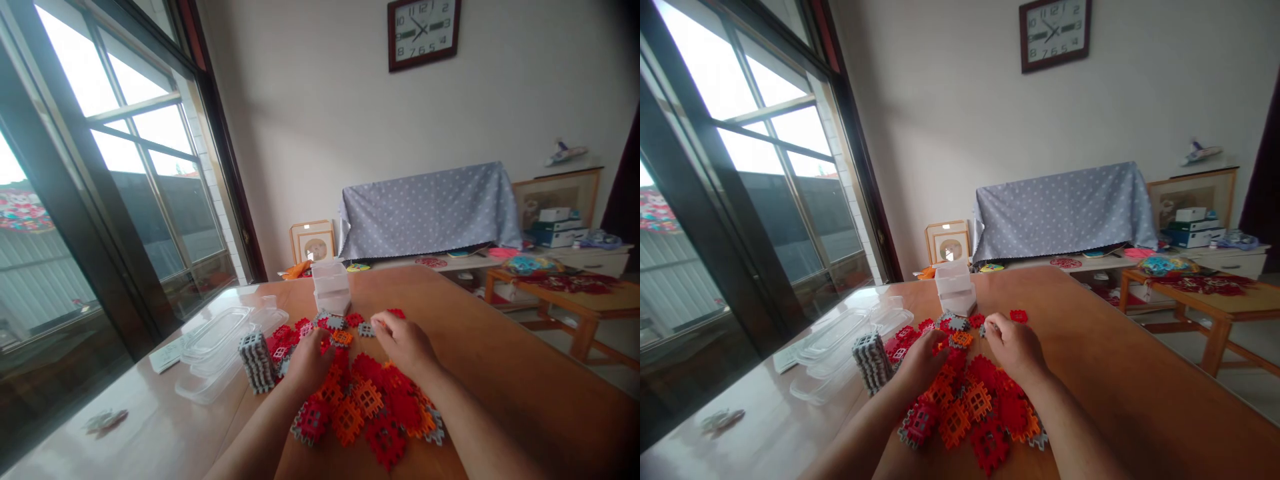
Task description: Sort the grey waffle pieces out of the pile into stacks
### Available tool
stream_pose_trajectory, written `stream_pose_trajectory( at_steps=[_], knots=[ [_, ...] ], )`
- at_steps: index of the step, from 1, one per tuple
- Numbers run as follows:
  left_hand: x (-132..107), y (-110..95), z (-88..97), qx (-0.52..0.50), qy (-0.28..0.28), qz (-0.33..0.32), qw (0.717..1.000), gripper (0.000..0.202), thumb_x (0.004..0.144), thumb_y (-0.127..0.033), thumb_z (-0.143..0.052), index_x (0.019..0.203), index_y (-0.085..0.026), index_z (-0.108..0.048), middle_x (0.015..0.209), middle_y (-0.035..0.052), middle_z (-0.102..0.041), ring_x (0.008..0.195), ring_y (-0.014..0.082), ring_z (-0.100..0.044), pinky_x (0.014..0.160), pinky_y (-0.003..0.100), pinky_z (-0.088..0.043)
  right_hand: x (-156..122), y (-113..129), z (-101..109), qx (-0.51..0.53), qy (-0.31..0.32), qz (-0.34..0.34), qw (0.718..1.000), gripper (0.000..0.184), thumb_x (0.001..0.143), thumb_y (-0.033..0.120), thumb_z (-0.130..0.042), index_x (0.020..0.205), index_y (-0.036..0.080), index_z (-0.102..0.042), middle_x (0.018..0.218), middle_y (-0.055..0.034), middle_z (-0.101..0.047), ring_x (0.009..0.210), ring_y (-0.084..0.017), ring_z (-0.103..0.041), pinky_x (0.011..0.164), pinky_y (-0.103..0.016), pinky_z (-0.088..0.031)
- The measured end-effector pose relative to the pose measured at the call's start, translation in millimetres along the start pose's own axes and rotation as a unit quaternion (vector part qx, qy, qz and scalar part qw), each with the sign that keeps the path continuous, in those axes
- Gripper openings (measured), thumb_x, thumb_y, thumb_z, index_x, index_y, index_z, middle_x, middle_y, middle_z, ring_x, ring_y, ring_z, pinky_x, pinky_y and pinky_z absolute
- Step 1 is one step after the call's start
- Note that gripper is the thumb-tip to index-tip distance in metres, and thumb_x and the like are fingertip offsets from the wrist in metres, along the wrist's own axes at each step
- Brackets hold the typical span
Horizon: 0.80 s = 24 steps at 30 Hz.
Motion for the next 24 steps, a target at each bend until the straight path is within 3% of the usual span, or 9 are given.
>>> stream_pose_trajectory(
  at_steps=[5, 10, 13, 18, 22, 24],
  knots=[
    [33.2, -5.4, -10.4, 0.043, 0.018, 0.01, 0.999, 0.034, 0.088, -0.026, -0.06, 0.121, -0.022, -0.061, 0.124, 0.0088, -0.07, 0.115, 0.024, -0.063, 0.097, 0.032, -0.047, 1.0, -21.2, 25.6, 0.029, -0.137, -0.045, 0.989, 0.034, 0.099, 0.044, -0.042, 0.109, 0.028, -0.07, 0.095, -0.0043, -0.079, 0.09, -0.024, -0.073, 0.076, -0.03, -0.048],
    [60.5, 8.3, -24.9, 0.084, 0.04, 0.055, 0.994, 0.042, 0.082, -0.014, -0.057, 0.123, -0.023, -0.06, 0.124, 0.0085, -0.071, 0.114, 0.0247, -0.064, 0.094, 0.032, -0.048, 1.1, -43.8, 38.2, 0.058, -0.21, -0.093, 0.972, 0.037, 0.098, 0.044, -0.042, 0.115, 0.026, -0.069, 0.11, -0.0073, -0.078, 0.103, -0.026, -0.072, 0.087, -0.034, -0.051],
    [71.0, 17.8, -28.6, 0.111, 0.045, 0.078, 0.99, 0.04, 0.083, -0.015, -0.054, 0.122, -0.024, -0.06, 0.125, 0.0093, -0.07, 0.116, 0.0274, -0.062, 0.094, 0.036, -0.047, 1.1, -45.3, 39.7, 0.067, -0.212, -0.097, 0.97, 0.037, 0.098, 0.044, -0.042, 0.115, 0.025, -0.069, 0.111, -0.0076, -0.078, 0.103, -0.027, -0.071, 0.089, -0.035, -0.051],
    [84.0, 20.4, -39.7, 0.145, 0.064, 0.088, 0.983, 0.037, 0.084, -0.028, -0.061, 0.12, -0.027, -0.059, 0.13, 0.0085, -0.067, 0.119, 0.0305, -0.059, 0.095, 0.039, -0.045, 0.6, -36.8, 37.0, 0.075, -0.185, -0.094, 0.975, 0.038, 0.097, 0.047, -0.042, 0.112, 0.026, -0.07, 0.102, -0.0075, -0.079, 0.092, -0.026, -0.072, 0.084, -0.034, -0.051],
    [93.7, 15.4, -52.9, 0.166, 0.073, 0.096, 0.979, 0.039, 0.084, -0.045, -0.063, 0.116, -0.024, -0.059, 0.129, 0.0137, -0.066, 0.121, 0.0357, -0.057, 0.096, 0.045, -0.043, 1.2, -36.2, 36.4, 0.081, -0.181, -0.096, 0.975, 0.036, 0.098, 0.048, -0.043, 0.11, 0.027, -0.07, 0.1, -0.0068, -0.079, 0.09, -0.026, -0.072, 0.083, -0.034, -0.051],
    [97.8, 14.1, -58.4, 0.172, 0.073, 0.105, 0.977, 0.041, 0.082, -0.045, -0.064, 0.115, -0.021, -0.06, 0.127, 0.0165, -0.067, 0.123, 0.0377, -0.056, 0.097, 0.047, -0.043, 1.6, -37.0, 36.6, 0.084, -0.182, -0.093, 0.975, 0.036, 0.098, 0.048, -0.043, 0.11, 0.027, -0.069, 0.102, -0.007, -0.079, 0.091, -0.026, -0.072, 0.084, -0.034, -0.051]
  ],
)
Point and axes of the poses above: each hand's wrist, its own x-axis towards the middle knuckle, its own z-axis out of the back of the hand, y = z × x, the point moved 7 cm from there along x, towards the middle knuckle
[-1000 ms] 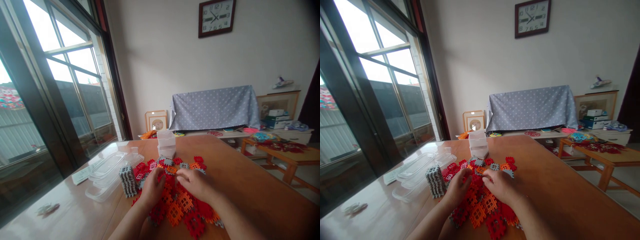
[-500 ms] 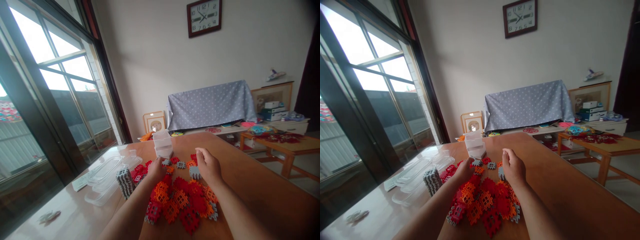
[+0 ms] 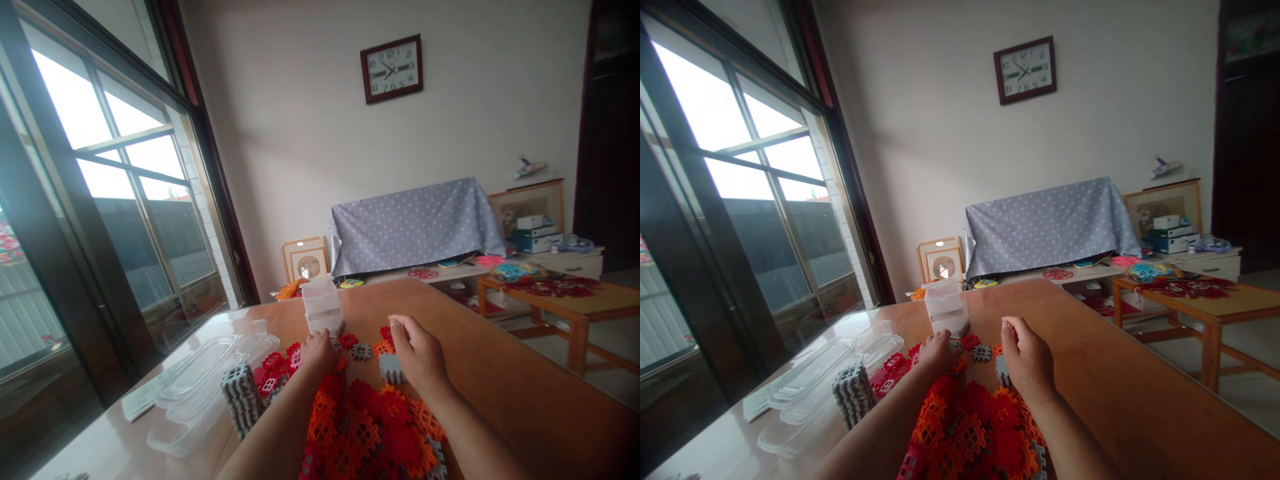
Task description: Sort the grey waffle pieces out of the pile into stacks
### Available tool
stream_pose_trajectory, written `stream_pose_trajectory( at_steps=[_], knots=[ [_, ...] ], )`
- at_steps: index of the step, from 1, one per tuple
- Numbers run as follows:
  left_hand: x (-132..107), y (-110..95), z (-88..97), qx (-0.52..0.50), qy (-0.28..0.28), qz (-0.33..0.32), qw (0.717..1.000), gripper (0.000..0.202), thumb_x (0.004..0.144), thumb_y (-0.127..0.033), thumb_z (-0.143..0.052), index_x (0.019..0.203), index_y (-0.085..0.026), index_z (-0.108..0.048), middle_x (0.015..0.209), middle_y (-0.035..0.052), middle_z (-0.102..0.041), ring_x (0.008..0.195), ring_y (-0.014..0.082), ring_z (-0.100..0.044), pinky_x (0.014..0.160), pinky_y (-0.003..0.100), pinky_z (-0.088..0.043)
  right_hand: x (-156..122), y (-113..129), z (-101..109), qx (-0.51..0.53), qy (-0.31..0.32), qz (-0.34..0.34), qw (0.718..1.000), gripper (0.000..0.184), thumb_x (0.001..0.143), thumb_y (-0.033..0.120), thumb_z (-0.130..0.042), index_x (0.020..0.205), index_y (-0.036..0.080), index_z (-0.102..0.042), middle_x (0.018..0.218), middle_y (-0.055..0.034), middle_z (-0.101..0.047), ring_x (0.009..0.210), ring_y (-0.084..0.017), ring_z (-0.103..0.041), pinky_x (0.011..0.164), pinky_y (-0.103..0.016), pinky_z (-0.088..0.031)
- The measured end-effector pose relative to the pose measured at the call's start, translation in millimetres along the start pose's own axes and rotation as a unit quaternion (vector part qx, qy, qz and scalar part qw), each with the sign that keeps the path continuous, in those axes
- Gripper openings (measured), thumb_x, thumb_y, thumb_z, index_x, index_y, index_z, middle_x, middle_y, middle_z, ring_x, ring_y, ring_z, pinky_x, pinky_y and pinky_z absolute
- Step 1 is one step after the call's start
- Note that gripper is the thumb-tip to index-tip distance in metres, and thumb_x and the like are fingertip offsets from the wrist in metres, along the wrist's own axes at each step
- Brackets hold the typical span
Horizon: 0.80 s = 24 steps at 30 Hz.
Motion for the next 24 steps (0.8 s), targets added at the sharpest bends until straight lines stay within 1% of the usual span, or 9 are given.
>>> stream_pose_trajectory(
  at_steps=[5, 9, 13, 16, 17, 18, 19, 21, 24],
  knots=[
    [5.9, -0.4, -4.9, -0.006, -0.009, 0.012, 1.0, 0.032, 0.079, -0.029, -0.064, 0.11, -0.02, -0.062, 0.12, 0.0177, -0.069, 0.117, 0.0375, -0.06, 0.092, 0.046, -0.044, 1.2, -3.2, -0.9, 0.002, 0.005, -0.006, 1.0, 0.036, 0.098, 0.049, -0.043, 0.109, 0.027, -0.069, 0.1, -0.0072, -0.078, 0.089, -0.026, -0.072, 0.084, -0.034, -0.05],
    [1.9, -1.0, 3.3, -0.035, -0.043, -0.004, 0.998, 0.023, 0.084, -0.024, -0.059, 0.107, -0.022, -0.065, 0.113, 0.0143, -0.071, 0.109, 0.0331, -0.064, 0.087, 0.04, -0.045, 2.3, -3.3, -3.7, 0.01, 0.017, -0.014, 1.0, 0.034, 0.097, 0.049, -0.045, 0.105, 0.027, -0.07, 0.093, -0.0057, -0.078, 0.085, -0.025, -0.071, 0.08, -0.034, -0.05],
    [-17.8, -14.8, 21.1, -0.081, -0.085, -0.058, 0.991, 0.015, 0.092, -0.032, -0.057, 0.099, -0.024, -0.067, 0.109, 0.009, -0.071, 0.105, 0.0276, -0.064, 0.085, 0.034, -0.044, 1.2, -2.7, -15.0, 0.04, 0.065, -0.014, 0.997, 0.033, 0.096, 0.049, -0.046, 0.094, 0.026, -0.069, 0.08, -0.0037, -0.074, 0.078, -0.024, -0.069, 0.072, -0.032, -0.049],
    [-44.1, -29.8, 34.7, -0.114, -0.116, -0.105, 0.981, 0.015, 0.094, -0.028, -0.054, 0.103, -0.026, -0.066, 0.111, 0.0061, -0.07, 0.108, 0.0239, -0.061, 0.09, 0.031, -0.043, -3.8, -4.9, -30.1, 0.075, 0.115, -0.04, 0.99, 0.036, 0.094, 0.053, -0.048, 0.096, 0.023, -0.069, 0.079, -0.0044, -0.073, 0.076, -0.023, -0.068, 0.068, -0.031, -0.05],
    [-54.1, -35.0, 38.7, -0.129, -0.127, -0.122, 0.976, 0.016, 0.094, -0.024, -0.054, 0.104, -0.026, -0.066, 0.111, 0.0058, -0.069, 0.109, 0.0235, -0.061, 0.091, 0.031, -0.043, -7.1, -6.1, -37.2, 0.092, 0.14, -0.061, 0.984, 0.039, 0.093, 0.056, -0.048, 0.099, 0.023, -0.068, 0.08, -0.0047, -0.072, 0.075, -0.023, -0.068, 0.066, -0.031, -0.05],
    [-65.1, -40.6, 44.4, -0.168, -0.149, -0.151, 0.963, 0.016, 0.092, -0.021, -0.055, 0.102, -0.025, -0.067, 0.107, 0.0066, -0.069, 0.105, 0.024, -0.061, 0.09, 0.032, -0.043, -11.3, -7.0, -44.9, 0.112, 0.169, -0.088, 0.975, 0.042, 0.093, 0.059, -0.048, 0.103, 0.022, -0.067, 0.08, -0.0051, -0.072, 0.073, -0.023, -0.069, 0.062, -0.031, -0.05],
    [-75.7, -44.9, 49.2, -0.206, -0.167, -0.175, 0.948, 0.015, 0.093, -0.021, -0.054, 0.099, -0.025, -0.066, 0.104, 0.0065, -0.068, 0.102, 0.024, -0.062, 0.088, 0.033, -0.044, -16.3, -6.6, -52.7, 0.137, 0.198, -0.115, 0.964, 0.045, 0.092, 0.061, -0.048, 0.107, 0.022, -0.066, 0.082, -0.0055, -0.072, 0.07, -0.022, -0.068, 0.059, -0.03, -0.05],
    [-94.3, -51.5, 54.5, -0.273, -0.182, -0.21, 0.921, 0.014, 0.093, -0.021, -0.053, 0.095, -0.025, -0.066, 0.1, 0.0067, -0.066, 0.097, 0.0236, -0.062, 0.086, 0.034, -0.046, -27.1, -2.7, -66.0, 0.196, 0.246, -0.166, 0.935, 0.047, 0.09, 0.062, -0.051, 0.11, 0.021, -0.064, 0.084, -0.0053, -0.072, 0.066, -0.02, -0.068, 0.056, -0.029, -0.049],
    [-113.6, -55.6, 53.4, -0.353, -0.17, -0.23, 0.891, 0.013, 0.091, -0.019, -0.055, 0.096, -0.025, -0.066, 0.1, 0.0075, -0.065, 0.096, 0.0232, -0.062, 0.087, 0.035, -0.048, -37.7, 8.1, -73.6, 0.271, 0.272, -0.207, 0.9, 0.039, 0.085, 0.052, -0.059, 0.109, 0.021, -0.062, 0.081, -0.0021, -0.07, 0.067, -0.018, -0.065, 0.058, -0.027, -0.047]
  ],
)
Point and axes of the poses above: each hand's wrist, its own x-axis towards the middle knuckle, its own z-axis out of the back of the hand, y = z × x, the point moved 7 cm from there along x, towards the middle knuckle
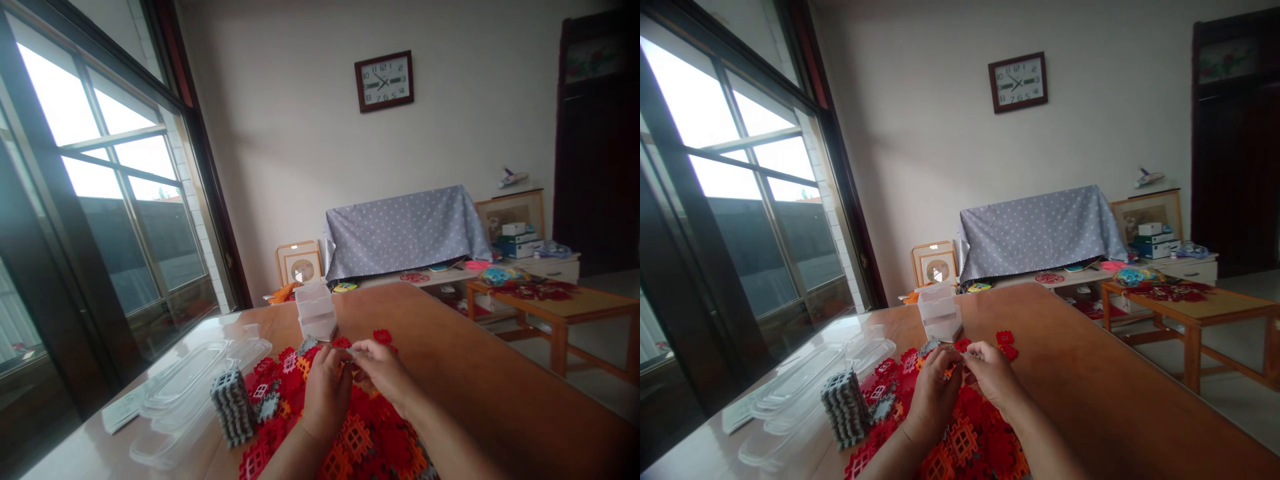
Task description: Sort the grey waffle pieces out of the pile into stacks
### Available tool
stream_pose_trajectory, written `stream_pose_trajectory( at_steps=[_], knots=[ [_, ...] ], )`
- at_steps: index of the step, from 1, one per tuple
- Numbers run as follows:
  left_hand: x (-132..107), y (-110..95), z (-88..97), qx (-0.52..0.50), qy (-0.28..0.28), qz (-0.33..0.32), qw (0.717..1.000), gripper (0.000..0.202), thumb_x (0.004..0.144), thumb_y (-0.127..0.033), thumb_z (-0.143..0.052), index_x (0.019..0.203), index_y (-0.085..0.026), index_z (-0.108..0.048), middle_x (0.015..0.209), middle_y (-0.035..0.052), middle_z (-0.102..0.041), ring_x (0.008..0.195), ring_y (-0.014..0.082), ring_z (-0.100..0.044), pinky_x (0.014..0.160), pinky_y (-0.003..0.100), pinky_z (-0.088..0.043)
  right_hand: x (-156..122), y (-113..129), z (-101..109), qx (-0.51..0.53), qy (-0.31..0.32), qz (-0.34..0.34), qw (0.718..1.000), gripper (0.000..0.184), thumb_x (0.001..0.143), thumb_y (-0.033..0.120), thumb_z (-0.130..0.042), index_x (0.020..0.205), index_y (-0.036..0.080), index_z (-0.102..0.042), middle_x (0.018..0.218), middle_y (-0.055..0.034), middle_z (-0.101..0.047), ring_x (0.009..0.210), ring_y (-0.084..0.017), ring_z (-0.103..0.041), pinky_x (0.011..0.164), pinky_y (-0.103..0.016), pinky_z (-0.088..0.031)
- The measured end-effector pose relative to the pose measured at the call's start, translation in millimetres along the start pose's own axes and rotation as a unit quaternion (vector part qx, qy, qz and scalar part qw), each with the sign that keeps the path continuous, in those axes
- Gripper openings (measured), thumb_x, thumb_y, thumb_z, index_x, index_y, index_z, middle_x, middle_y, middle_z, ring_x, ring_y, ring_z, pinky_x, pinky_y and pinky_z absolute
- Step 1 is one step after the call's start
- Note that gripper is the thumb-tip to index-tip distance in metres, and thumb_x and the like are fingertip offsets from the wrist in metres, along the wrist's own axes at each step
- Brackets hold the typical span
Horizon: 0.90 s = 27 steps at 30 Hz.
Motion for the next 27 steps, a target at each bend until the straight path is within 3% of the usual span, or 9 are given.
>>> stream_pose_trajectory(
  at_steps=[2, 4, 7, 9, 11, 15, 18, 22, 27],
  knots=[
    [-9.0, 2.7, 2.3, -0.069, -0.024, 0.037, 0.997, 0.019, 0.087, -0.02, -0.059, 0.105, -0.025, -0.064, 0.107, 0.0082, -0.065, 0.098, 0.0231, -0.062, 0.086, 0.034, -0.049, -4.5, 6.3, -1.8, 0.031, 0.002, 0.005, 1.0, 0.035, 0.081, 0.041, -0.061, 0.11, 0.021, -0.06, 0.078, 0.0008, -0.067, 0.067, -0.016, -0.063, 0.058, -0.025, -0.044],
    [-18.1, 16.5, 4.8, -0.169, -0.056, 0.13, 0.975, 0.029, 0.086, -0.027, -0.063, 0.115, -0.024, -0.06, 0.11, 0.0083, -0.066, 0.093, 0.0216, -0.063, 0.08, 0.033, -0.05, -9.0, 14.3, 1.3, 0.047, -0.002, 0.016, 0.999, 0.037, 0.078, 0.033, -0.061, 0.113, 0.022, -0.058, 0.077, 0.0028, -0.064, 0.066, -0.015, -0.061, 0.057, -0.024, -0.041],
    [-29.8, 34.5, -0.9, -0.344, -0.053, 0.261, 0.9, 0.037, 0.087, -0.044, -0.067, 0.115, -0.021, -0.06, 0.099, 0.0053, -0.067, 0.081, 0.0171, -0.063, 0.073, 0.029, -0.049, -15.0, 22.9, 3.3, 0.057, 0.023, 0.015, 0.998, 0.036, 0.076, 0.03, -0.059, 0.111, 0.022, -0.057, 0.076, 0.0045, -0.062, 0.064, -0.013, -0.058, 0.057, -0.023, -0.039],
    [-31.5, 35.7, -4.9, -0.433, -0.029, 0.288, 0.854, 0.038, 0.084, -0.049, -0.073, 0.104, -0.019, -0.063, 0.088, 0.0023, -0.066, 0.076, 0.0142, -0.062, 0.072, 0.026, -0.048, -17.6, 25.0, 0.7, 0.054, 0.057, 0.011, 0.997, 0.034, 0.076, 0.029, -0.059, 0.109, 0.022, -0.058, 0.073, 0.0054, -0.06, 0.062, -0.013, -0.057, 0.058, -0.024, -0.04],
    [-31.3, 35.1, -5.3, -0.479, -0.02, 0.3, 0.824, 0.039, 0.077, -0.048, -0.08, 0.096, -0.018, -0.064, 0.078, -0.0006, -0.063, 0.068, 0.0113, -0.059, 0.067, 0.024, -0.046, -18.1, 23.5, -2.3, 0.037, 0.085, 0.008, 0.996, 0.032, 0.078, 0.029, -0.058, 0.11, 0.022, -0.059, 0.074, 0.0045, -0.062, 0.064, -0.014, -0.059, 0.06, -0.025, -0.043],
    [-32.7, 38.1, -1.0, -0.481, -0.045, 0.322, 0.814, 0.039, 0.069, -0.044, -0.085, 0.09, -0.018, -0.063, 0.071, -0.0014, -0.062, 0.06, 0.011, -0.058, 0.061, 0.024, -0.045, -15.1, 25.0, -0.4, -0.075, 0.066, 0.08, 0.992, 0.037, 0.081, 0.032, -0.06, 0.116, 0.022, -0.063, 0.109, -0.0047, -0.07, 0.098, -0.021, -0.066, 0.085, -0.034, -0.051],
    [-35.0, 40.5, 1.1, -0.471, -0.06, 0.333, 0.815, 0.039, 0.068, -0.043, -0.085, 0.087, -0.018, -0.062, 0.069, -0.001, -0.062, 0.061, 0.0127, -0.061, 0.063, 0.025, -0.048, -19.6, 36.5, -1.5, -0.219, 0.03, 0.181, 0.958, 0.049, 0.078, 0.033, -0.069, 0.125, 0.024, -0.062, 0.128, -0.008, -0.064, 0.116, -0.026, -0.06, 0.101, -0.04, -0.047],
    [-37.5, 41.3, -1.5, -0.48, -0.053, 0.344, 0.805, 0.037, 0.067, -0.036, -0.086, 0.085, -0.018, -0.059, 0.07, -0.0016, -0.064, 0.063, 0.0123, -0.062, 0.065, 0.025, -0.049, -29.5, 46.2, -11.7, -0.343, 0.021, 0.24, 0.908, 0.056, 0.079, 0.035, -0.073, 0.133, 0.026, -0.06, 0.131, -0.0086, -0.061, 0.123, -0.027, -0.056, 0.106, -0.04, -0.044],
    [-38.5, 40.1, -8.0, -0.501, -0.031, 0.352, 0.79, 0.034, 0.069, -0.031, -0.084, 0.088, -0.018, -0.059, 0.075, -0.0001, -0.067, 0.067, 0.0119, -0.064, 0.067, 0.024, -0.049, -23.6, 41.1, -6.5, -0.381, 0.016, 0.242, 0.892, 0.048, 0.079, 0.03, -0.071, 0.127, 0.024, -0.065, 0.122, -0.0089, -0.066, 0.115, -0.026, -0.061, 0.102, -0.039, -0.047]
  ],
)
Point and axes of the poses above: each hand's wrist, its own x-axis towards the middle knuckle, its own z-axis out of the back of the hand, y = z × x, the point moved 7 cm from there along x, towards the middle knuckle
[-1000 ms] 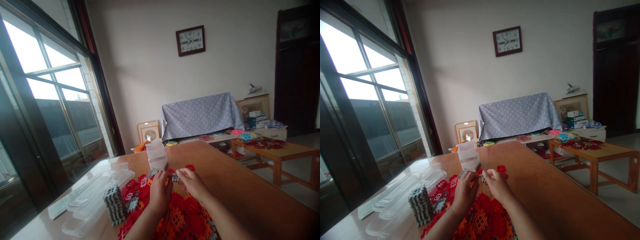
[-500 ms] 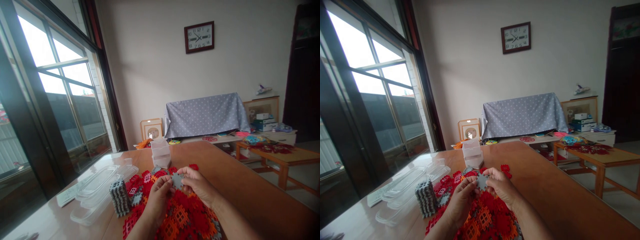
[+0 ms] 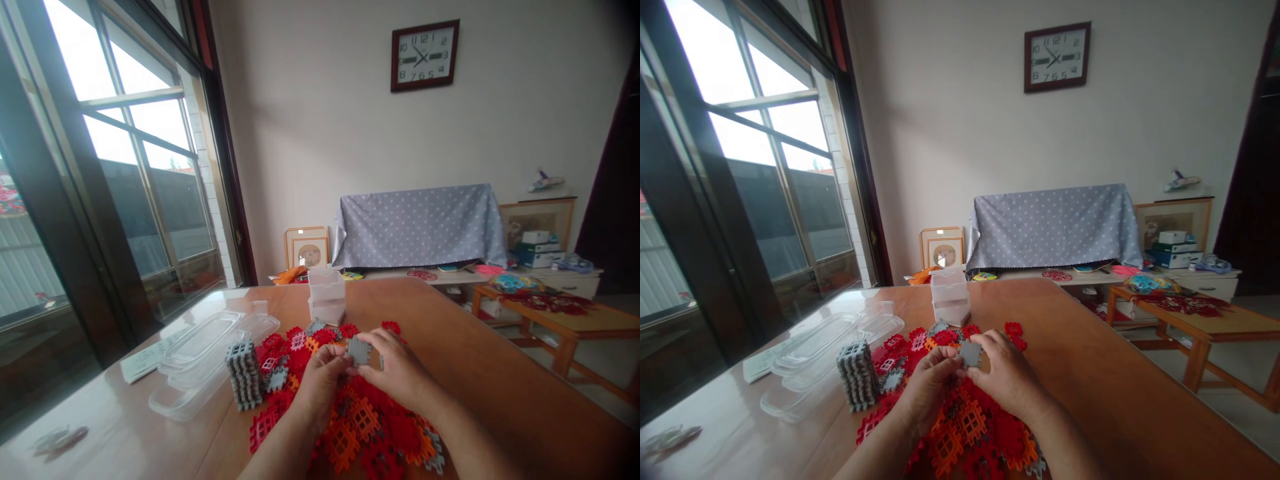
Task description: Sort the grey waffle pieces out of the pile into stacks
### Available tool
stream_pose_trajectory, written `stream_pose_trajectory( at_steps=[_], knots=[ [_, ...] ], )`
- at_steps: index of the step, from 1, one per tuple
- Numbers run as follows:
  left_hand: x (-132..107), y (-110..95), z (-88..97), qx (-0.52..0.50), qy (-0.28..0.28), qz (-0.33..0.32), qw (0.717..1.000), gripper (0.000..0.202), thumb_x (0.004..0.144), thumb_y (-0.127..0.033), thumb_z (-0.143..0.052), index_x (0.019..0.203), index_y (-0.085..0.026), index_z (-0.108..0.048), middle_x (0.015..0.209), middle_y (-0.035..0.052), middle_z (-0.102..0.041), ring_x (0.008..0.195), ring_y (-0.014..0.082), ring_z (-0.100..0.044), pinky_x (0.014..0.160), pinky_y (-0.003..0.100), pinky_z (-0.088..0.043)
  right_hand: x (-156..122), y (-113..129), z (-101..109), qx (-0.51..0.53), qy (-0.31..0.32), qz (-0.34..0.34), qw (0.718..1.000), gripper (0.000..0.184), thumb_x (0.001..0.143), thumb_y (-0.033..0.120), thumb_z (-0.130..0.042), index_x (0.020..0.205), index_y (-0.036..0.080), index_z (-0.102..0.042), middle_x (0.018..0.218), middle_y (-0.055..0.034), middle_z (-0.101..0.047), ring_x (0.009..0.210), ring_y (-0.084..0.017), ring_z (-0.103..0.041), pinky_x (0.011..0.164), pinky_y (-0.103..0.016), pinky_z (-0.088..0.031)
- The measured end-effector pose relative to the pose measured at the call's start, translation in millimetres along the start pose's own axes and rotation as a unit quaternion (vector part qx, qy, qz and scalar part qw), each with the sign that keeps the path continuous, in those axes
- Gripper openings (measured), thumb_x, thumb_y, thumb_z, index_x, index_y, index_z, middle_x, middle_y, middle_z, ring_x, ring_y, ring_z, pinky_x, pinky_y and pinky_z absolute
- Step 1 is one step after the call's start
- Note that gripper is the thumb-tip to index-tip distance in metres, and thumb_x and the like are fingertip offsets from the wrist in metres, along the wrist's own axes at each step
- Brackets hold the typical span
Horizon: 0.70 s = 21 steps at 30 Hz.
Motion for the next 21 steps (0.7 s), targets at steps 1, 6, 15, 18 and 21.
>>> stream_pose_trajectory(
  at_steps=[1, 6, 15, 18, 21],
  knots=[
    [0.1, -0.9, 0.4, 0.006, -0.004, -0.003, 1.0, 0.034, 0.07, -0.031, -0.084, 0.089, -0.018, -0.059, 0.078, 0.0003, -0.068, 0.069, 0.0125, -0.065, 0.068, 0.024, -0.049, 1.1, -7.0, 2.9, -0.001, -0.006, -0.003, 1.0, 0.049, 0.079, 0.029, -0.071, 0.127, 0.024, -0.065, 0.123, -0.0088, -0.067, 0.116, -0.026, -0.061, 0.102, -0.039, -0.046],
    [1.2, -16.0, 7.2, 0.055, -0.035, -0.049, 0.997, 0.031, 0.073, -0.033, -0.082, 0.089, -0.018, -0.06, 0.079, -0.0009, -0.065, 0.072, 0.0123, -0.062, 0.065, 0.023, -0.047, 3.7, -64.0, 24.8, -0.005, -0.025, -0.056, 0.998, 0.051, 0.079, 0.032, -0.069, 0.13, 0.021, -0.067, 0.124, -0.0103, -0.07, 0.117, -0.028, -0.061, 0.103, -0.042, -0.045],
    [10.5, -22.2, 26.1, 0.083, -0.064, -0.074, 0.992, 0.032, 0.069, -0.038, -0.083, 0.082, -0.018, -0.061, 0.073, -0.0017, -0.064, 0.068, 0.013, -0.06, 0.064, 0.022, -0.044, -5.5, -120.4, 22.3, 0.033, 0.041, -0.142, 0.988, 0.04, 0.07, 0.033, -0.075, 0.11, 0.025, -0.078, 0.11, -0.0067, -0.078, 0.108, -0.031, -0.066, 0.098, -0.041, -0.048],
    [14.6, -20.7, 32.0, 0.102, -0.067, -0.083, 0.989, 0.029, 0.073, -0.037, -0.08, 0.085, -0.018, -0.061, 0.074, -0.0018, -0.063, 0.07, 0.0129, -0.06, 0.065, 0.023, -0.044, -6.9, -119.2, 21.9, 0.048, 0.042, -0.152, 0.986, 0.039, 0.068, 0.032, -0.077, 0.106, 0.026, -0.079, 0.106, -0.0058, -0.079, 0.106, -0.031, -0.067, 0.096, -0.041, -0.049],
    [18.0, -20.2, 36.2, 0.114, -0.065, -0.094, 0.987, 0.028, 0.075, -0.036, -0.078, 0.087, -0.018, -0.061, 0.075, -0.0021, -0.062, 0.069, 0.0122, -0.058, 0.066, 0.023, -0.042, -7.9, -119.6, 21.3, 0.052, 0.042, -0.158, 0.985, 0.041, 0.067, 0.032, -0.077, 0.107, 0.026, -0.079, 0.106, -0.006, -0.079, 0.105, -0.031, -0.068, 0.096, -0.041, -0.049]
  ],
)
Point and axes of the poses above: each hand's wrist, its own x-axis towards the middle knuckle, its own z-axis out of the back of the hand, y = z × x, the point moved 7 cm from there along x, towards the middle knuckle
